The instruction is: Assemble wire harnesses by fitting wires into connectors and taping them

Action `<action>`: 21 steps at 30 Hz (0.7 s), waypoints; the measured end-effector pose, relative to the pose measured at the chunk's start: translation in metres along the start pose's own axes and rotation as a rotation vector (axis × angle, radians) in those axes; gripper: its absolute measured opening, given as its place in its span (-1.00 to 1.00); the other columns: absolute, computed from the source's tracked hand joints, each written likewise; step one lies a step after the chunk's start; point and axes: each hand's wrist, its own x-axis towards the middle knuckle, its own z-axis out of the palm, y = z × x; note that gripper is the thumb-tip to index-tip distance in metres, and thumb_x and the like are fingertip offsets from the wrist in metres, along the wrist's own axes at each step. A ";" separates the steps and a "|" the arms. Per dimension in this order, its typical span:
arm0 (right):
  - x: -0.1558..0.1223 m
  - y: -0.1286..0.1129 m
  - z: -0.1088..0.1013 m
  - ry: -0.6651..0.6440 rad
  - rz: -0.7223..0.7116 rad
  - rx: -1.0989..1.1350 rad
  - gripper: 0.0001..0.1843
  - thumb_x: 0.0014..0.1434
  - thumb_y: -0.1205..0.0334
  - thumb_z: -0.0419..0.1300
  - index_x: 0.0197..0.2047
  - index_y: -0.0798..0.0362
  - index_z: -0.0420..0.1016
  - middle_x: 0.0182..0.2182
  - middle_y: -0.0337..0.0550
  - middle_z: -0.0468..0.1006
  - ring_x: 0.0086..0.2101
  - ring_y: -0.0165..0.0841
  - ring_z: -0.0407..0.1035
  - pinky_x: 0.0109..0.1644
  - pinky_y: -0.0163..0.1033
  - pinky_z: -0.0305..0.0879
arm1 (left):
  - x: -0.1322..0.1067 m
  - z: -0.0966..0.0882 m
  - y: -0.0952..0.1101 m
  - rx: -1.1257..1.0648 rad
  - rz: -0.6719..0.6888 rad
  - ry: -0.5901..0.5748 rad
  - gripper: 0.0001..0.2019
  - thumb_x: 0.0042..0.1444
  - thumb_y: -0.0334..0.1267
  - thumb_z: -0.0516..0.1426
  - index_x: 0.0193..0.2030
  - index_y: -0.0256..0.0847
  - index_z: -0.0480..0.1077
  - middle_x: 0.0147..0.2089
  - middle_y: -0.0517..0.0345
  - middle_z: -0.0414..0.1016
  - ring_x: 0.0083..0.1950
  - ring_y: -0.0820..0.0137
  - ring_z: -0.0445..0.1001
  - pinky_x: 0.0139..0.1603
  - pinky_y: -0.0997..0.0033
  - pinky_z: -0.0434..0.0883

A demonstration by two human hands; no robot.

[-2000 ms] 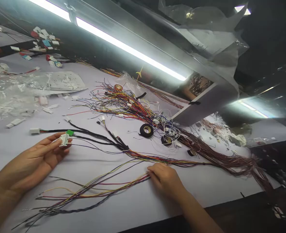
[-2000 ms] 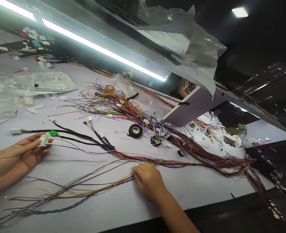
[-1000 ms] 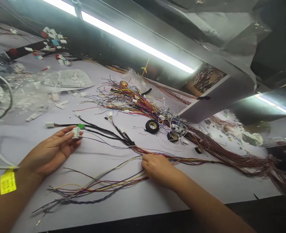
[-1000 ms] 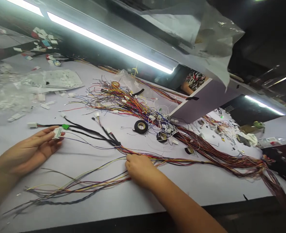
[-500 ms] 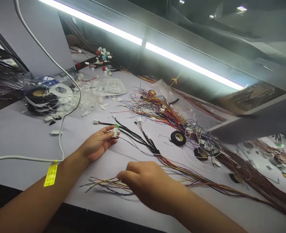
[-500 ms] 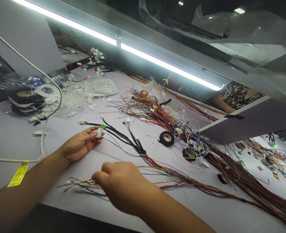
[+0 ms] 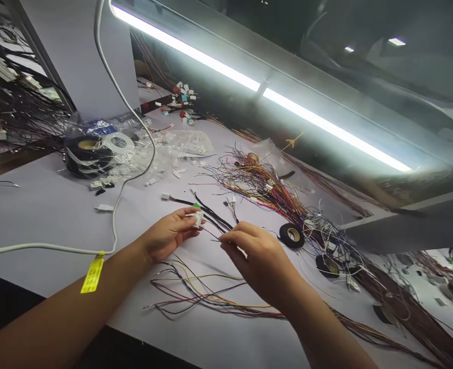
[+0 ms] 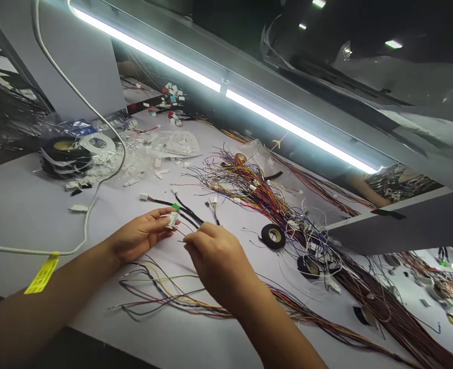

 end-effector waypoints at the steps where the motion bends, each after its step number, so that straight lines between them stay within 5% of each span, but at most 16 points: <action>1: 0.003 -0.001 0.001 0.113 -0.002 0.076 -0.87 0.24 0.38 0.15 -0.22 0.05 0.54 -0.38 -0.17 0.50 -0.39 -0.40 0.38 -0.30 -0.30 0.31 | -0.001 0.000 0.000 -0.001 -0.005 -0.019 -0.71 0.11 -0.39 0.25 -0.01 -0.21 0.42 -0.20 0.07 0.57 -0.17 0.43 0.53 -0.10 0.46 0.45; 4: 0.011 -0.001 0.016 0.271 0.020 0.174 -0.89 0.24 0.36 0.16 -0.24 0.05 0.52 -0.39 -0.18 0.49 -0.38 -0.40 0.39 -0.29 -0.30 0.32 | -0.004 0.002 -0.002 -0.014 -0.005 -0.086 -0.69 0.09 -0.41 0.26 0.00 -0.20 0.43 -0.20 0.08 0.58 -0.17 0.44 0.53 -0.05 0.44 0.45; 10: 0.012 0.014 0.056 0.312 0.067 0.072 -0.90 0.23 0.37 0.14 -0.29 0.06 0.48 -0.41 -0.15 0.50 -0.38 -0.37 0.39 -0.26 -0.28 0.32 | -0.009 0.006 -0.001 -0.044 0.027 -0.139 -0.73 0.08 -0.42 0.28 -0.06 -0.21 0.46 -0.23 0.12 0.56 -0.19 0.46 0.52 -0.09 0.48 0.46; 21: 0.010 0.015 0.059 0.327 0.076 -0.113 -0.89 0.16 0.39 0.11 -0.38 0.05 0.42 -0.45 -0.17 0.48 -0.43 -0.37 0.36 -0.29 -0.29 0.26 | -0.009 0.010 -0.002 -0.030 -0.009 -0.082 -0.72 0.10 -0.45 0.25 -0.03 -0.23 0.43 -0.21 0.07 0.55 -0.18 0.43 0.52 -0.10 0.46 0.48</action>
